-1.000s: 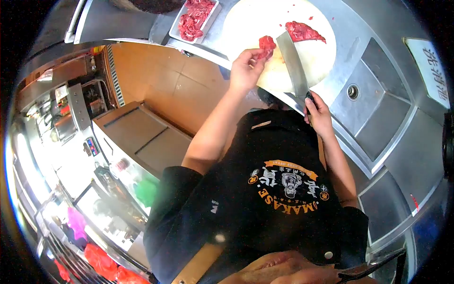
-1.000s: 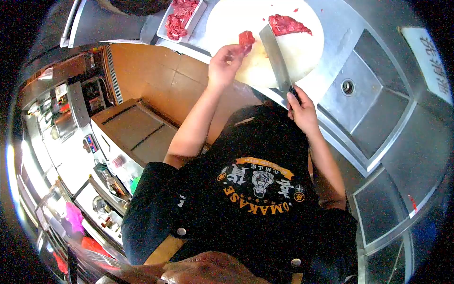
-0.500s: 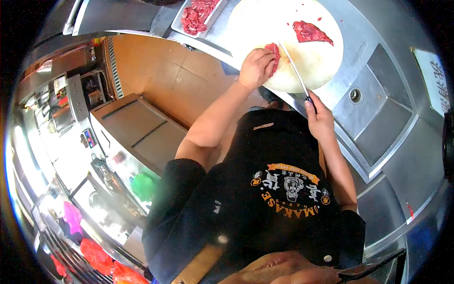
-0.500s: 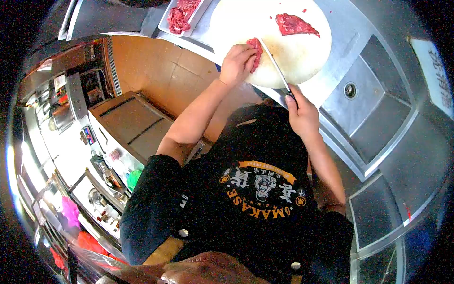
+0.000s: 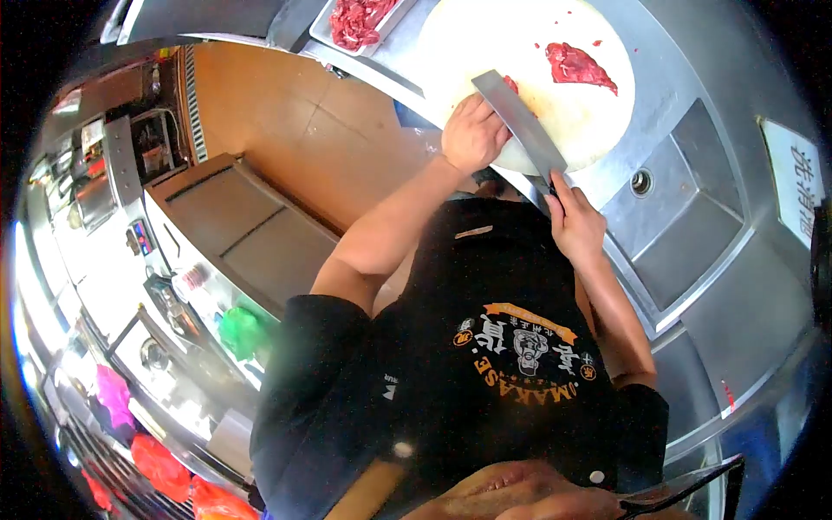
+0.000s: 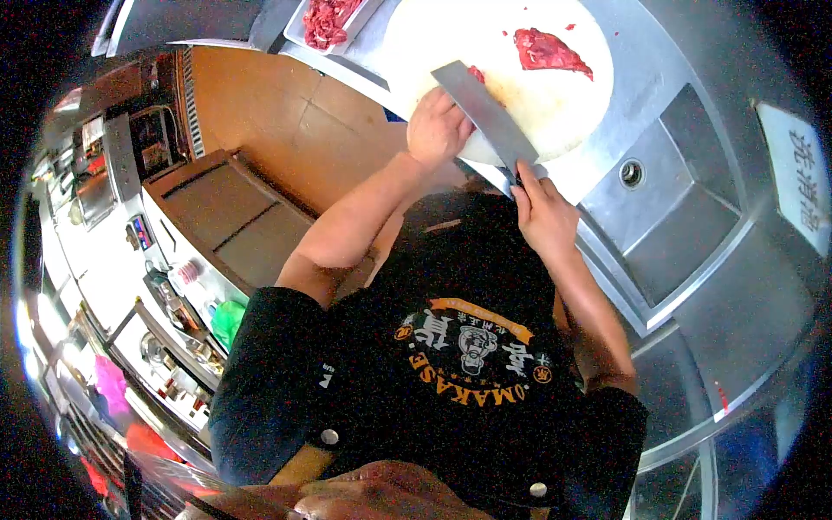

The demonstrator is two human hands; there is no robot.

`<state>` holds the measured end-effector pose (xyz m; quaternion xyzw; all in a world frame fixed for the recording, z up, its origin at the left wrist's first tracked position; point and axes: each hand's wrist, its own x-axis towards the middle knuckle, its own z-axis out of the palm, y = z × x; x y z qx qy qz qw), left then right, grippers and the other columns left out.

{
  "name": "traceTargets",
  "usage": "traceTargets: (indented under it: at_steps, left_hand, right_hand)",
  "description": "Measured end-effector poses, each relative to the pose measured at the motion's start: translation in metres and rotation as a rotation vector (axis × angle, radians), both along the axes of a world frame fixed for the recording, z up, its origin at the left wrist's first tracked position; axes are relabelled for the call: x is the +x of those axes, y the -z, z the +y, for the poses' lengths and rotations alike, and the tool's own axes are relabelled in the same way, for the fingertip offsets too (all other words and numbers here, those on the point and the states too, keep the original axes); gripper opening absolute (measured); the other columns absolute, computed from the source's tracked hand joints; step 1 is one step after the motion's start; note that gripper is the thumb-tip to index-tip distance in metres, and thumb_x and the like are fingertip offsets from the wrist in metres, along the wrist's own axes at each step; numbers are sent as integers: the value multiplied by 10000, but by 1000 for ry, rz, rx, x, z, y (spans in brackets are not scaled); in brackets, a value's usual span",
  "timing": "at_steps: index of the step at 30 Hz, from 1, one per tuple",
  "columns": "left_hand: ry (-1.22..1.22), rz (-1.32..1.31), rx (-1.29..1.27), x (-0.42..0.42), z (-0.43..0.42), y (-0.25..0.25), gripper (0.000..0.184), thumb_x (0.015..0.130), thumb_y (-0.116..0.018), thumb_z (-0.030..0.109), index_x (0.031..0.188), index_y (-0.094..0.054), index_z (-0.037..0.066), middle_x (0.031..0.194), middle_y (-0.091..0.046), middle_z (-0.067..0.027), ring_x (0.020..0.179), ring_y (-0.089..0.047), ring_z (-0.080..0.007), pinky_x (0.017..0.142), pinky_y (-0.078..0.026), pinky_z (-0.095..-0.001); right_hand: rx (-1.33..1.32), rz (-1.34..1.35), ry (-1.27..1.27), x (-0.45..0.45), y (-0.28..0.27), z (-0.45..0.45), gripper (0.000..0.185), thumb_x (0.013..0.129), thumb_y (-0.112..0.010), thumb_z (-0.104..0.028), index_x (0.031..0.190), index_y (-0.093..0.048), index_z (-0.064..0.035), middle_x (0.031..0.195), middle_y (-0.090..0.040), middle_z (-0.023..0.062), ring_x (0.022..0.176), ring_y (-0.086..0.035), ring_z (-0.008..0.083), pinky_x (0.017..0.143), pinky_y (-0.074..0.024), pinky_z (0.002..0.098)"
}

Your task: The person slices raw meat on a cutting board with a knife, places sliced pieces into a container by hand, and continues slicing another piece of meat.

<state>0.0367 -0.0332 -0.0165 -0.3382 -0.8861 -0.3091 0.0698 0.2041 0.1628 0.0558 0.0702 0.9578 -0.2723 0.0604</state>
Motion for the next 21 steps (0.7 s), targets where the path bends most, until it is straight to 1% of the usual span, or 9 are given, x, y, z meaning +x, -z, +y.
traceTargets:
  at_steps: [5, 8, 11, 12, 14, 17, 19, 20, 21]
  left_hand:
    - [-3, -5, 3, -1, -1, 6, 280, 779, -758, 167, 1049, -762, 96, 1216, -669, -74, 1165, -613, -314, 1015, -501, -442]
    - [-8, 40, 13, -3, 0, 8, 282, 796, -755, 164, 1070, -758, 99, 1213, -668, -75, 1162, -617, -308, 1010, -504, -435]
    - [-3, 76, 47, -3, 0, 2, 285, 818, -746, 157, 1096, -751, 94, 1204, -665, -82, 1154, -622, -307, 1004, -505, -433]
    - [-25, 45, 60, -1, -1, 0, 290, 820, -744, 153, 1103, -749, 91, 1203, -664, -83, 1151, -623, -307, 1004, -505, -433]
    - [-68, -20, 93, 1, 0, 0, 300, 825, -739, 145, 1118, -743, 85, 1201, -663, -86, 1144, -626, -308, 1004, -506, -432]
    - [-30, 28, 84, 0, 0, 5, 315, 804, -743, 133, 1114, -741, 79, 1197, -662, -87, 1137, -627, -314, 1001, -506, -436]
    - [-16, 21, 24, 1, -3, 2, 320, 789, -748, 129, 1104, -740, 79, 1194, -664, -84, 1131, -623, -313, 998, -506, -437]
    - [-12, 18, -7, 1, -3, 2, 322, 781, -750, 126, 1099, -740, 80, 1193, -665, -83, 1129, -622, -313, 996, -507, -437]
    - [-17, 38, -1, 0, -2, 2, 313, 779, -750, 128, 1088, -741, 82, 1187, -667, -80, 1127, -620, -311, 994, -507, -437]
  right_hand:
    - [-5, -48, -15, -35, 6, -9, 400, 1007, -653, -264, 1401, -633, -199, 1012, -732, 132, 858, -725, 348, 705, -572, 445]
    - [-124, 112, -23, -66, 36, -8, 398, 1021, -615, -365, 1387, -647, -212, 1054, -740, 152, 898, -721, 382, 756, -576, 480]
    - [-322, 50, 103, -115, 28, -2, 390, 1037, -586, -362, 1373, -656, -177, 1180, -728, 180, 1036, -708, 393, 883, -565, 430]
    - [-353, 15, 161, -125, 20, 0, 399, 1030, -606, -366, 1379, -651, -177, 1178, -727, 185, 1047, -708, 385, 882, -565, 429]
    - [-450, 158, 190, -121, 15, 8, 382, 1024, -621, -339, 1370, -656, -181, 1180, -725, 187, 1041, -712, 380, 868, -568, 427]
    - [-257, 109, 46, -67, 2, 17, 372, 1012, -639, -300, 1369, -657, -195, 1143, -735, 172, 1014, -719, 370, 840, -571, 430]
    - [-126, 17, -44, -26, -4, 20, 402, 991, -670, -311, 1385, -650, -231, 931, -717, 122, 836, -721, 346, 703, -572, 459]
    - [-60, 19, -69, -9, -6, 20, 408, 990, -671, -336, 1388, -653, -249, 873, -694, 106, 775, -714, 332, 623, -563, 456]
    - [-77, 12, -43, 1, -9, 18, 409, 991, -669, -339, 1391, -651, -256, 868, -690, 101, 765, -712, 328, 605, -561, 453]
